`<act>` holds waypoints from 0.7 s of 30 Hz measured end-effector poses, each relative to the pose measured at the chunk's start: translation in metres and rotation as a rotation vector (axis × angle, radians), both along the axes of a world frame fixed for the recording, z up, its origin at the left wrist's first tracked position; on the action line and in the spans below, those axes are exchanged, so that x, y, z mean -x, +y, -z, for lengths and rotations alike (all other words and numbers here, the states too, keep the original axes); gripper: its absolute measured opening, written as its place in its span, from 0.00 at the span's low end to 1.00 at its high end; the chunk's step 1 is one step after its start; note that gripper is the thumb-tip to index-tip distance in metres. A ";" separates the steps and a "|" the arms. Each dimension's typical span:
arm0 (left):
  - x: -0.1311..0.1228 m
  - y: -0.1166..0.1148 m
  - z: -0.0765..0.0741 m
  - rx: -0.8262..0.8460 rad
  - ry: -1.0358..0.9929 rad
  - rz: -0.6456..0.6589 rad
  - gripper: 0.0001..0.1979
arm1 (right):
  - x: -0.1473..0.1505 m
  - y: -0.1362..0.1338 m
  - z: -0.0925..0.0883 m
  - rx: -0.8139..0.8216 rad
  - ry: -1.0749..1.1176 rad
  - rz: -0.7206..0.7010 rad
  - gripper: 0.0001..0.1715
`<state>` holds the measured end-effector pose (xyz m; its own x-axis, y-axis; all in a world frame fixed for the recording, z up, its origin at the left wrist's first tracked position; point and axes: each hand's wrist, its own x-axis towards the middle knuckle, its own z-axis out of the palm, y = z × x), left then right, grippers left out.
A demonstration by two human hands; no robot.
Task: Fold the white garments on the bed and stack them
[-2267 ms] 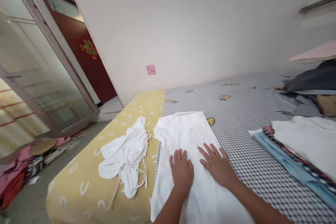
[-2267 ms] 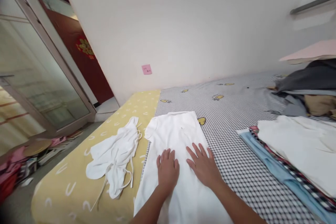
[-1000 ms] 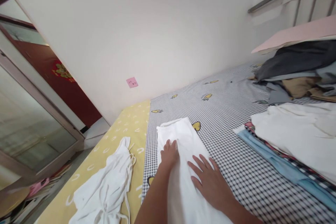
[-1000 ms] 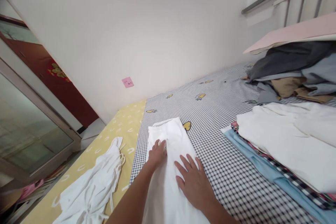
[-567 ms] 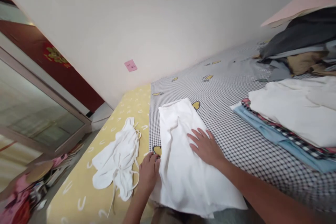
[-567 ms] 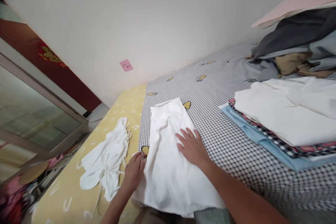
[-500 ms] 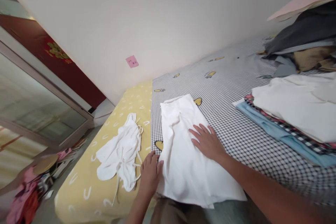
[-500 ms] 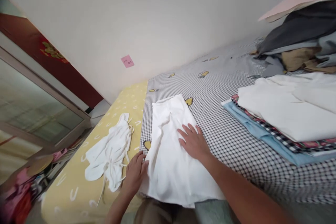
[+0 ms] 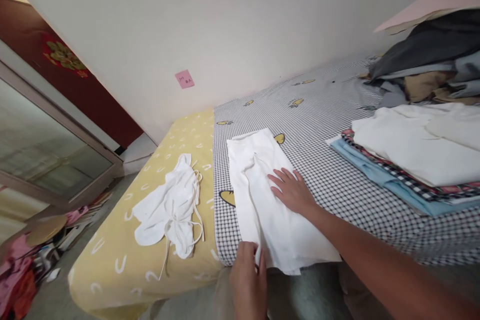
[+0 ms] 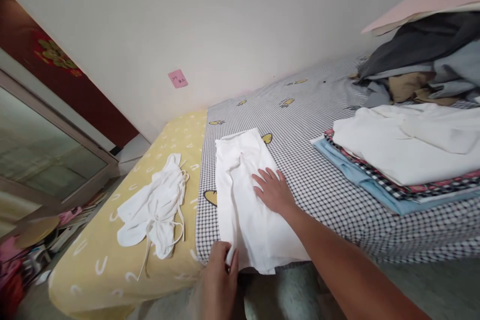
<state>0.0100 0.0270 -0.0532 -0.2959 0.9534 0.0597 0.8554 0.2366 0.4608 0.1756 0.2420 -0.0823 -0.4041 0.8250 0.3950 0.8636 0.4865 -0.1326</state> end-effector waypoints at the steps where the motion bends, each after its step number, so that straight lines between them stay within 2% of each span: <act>1: -0.006 -0.001 0.004 0.036 0.025 0.042 0.12 | 0.000 0.000 -0.001 0.011 -0.001 0.001 0.28; 3: -0.015 -0.004 0.018 0.086 0.073 0.121 0.12 | -0.001 0.000 -0.001 0.023 0.002 -0.001 0.29; 5: -0.020 -0.014 0.038 0.104 0.105 0.142 0.13 | -0.001 0.000 0.000 0.021 0.008 -0.006 0.29; 8: -0.021 -0.039 0.069 0.082 0.116 0.097 0.16 | -0.002 0.001 0.002 0.012 0.017 -0.004 0.30; 11: -0.019 -0.067 0.081 0.041 -0.001 0.049 0.18 | -0.003 0.002 0.003 0.002 0.019 -0.008 0.30; 14: -0.015 -0.078 0.070 -0.005 -0.155 -0.110 0.22 | -0.003 0.001 0.002 0.013 0.016 0.007 0.30; 17: -0.009 -0.066 0.048 -0.040 -0.188 -0.326 0.24 | -0.004 0.002 0.003 0.025 0.013 0.019 0.30; 19: -0.004 -0.052 0.036 -0.066 -0.185 -0.375 0.25 | -0.005 0.002 0.003 0.022 0.008 0.013 0.30; 21: -0.001 -0.040 0.031 -0.019 -0.163 -0.346 0.24 | -0.005 0.002 0.004 0.023 -0.006 0.011 0.31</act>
<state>0.0105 -0.0130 -0.0841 -0.6068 0.7948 0.0026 0.6420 0.4882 0.5912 0.1809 0.2444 -0.0861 -0.3972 0.8383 0.3736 0.8698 0.4736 -0.1380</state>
